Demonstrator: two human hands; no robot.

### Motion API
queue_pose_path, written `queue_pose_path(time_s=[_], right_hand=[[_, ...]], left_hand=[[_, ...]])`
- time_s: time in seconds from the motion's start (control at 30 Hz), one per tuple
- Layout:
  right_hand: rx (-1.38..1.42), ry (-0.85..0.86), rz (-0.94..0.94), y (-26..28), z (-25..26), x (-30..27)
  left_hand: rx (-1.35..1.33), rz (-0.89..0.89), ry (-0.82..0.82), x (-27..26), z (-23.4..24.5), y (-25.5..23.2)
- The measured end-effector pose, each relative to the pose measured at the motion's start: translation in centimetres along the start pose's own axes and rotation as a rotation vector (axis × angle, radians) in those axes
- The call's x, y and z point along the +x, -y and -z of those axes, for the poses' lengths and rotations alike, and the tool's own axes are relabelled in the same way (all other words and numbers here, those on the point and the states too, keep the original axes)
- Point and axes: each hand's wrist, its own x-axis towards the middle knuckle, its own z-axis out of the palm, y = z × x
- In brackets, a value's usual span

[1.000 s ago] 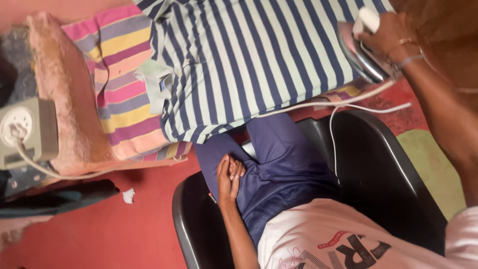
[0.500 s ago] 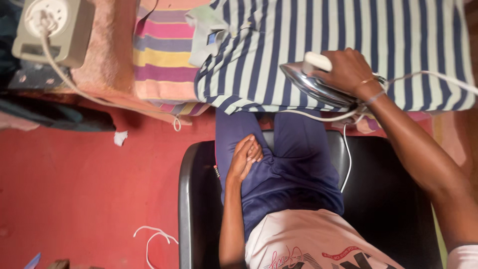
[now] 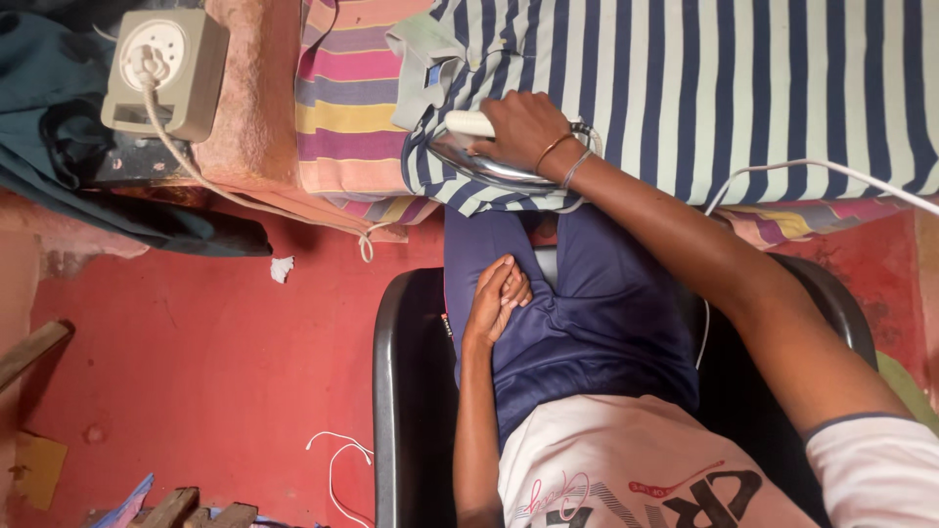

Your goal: The person irons a striped shirt laid on a small table using an electric iron. They repeatedly move the iron back and forth over the fabric while holding it in place with the other hand.

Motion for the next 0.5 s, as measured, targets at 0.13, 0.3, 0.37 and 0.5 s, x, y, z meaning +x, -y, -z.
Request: queue_pose_path(time_s=[0.13,0.3,0.37,0.5], right_hand=[[0.033,0.085,-0.087,-2.2,0.7,-2.8],[-0.044,0.086,-0.204,-8.1,3.1,-10.1],[-0.055,0.015,-0.235,-11.4,4.3,-13.3],[-0.224,0.007,-0.468,-17.5,6.7,-18.4]], left_hand=[[-0.008,-0.015,-0.005,-0.3,0.2,0.3],[-0.025,-0.014,0.01,-0.2,0.3,0.3],[-0.033,-0.015,0.019,0.0,0.5,0.4],[-0.038,-0.012,0.024,0.0,0.5,0.3]])
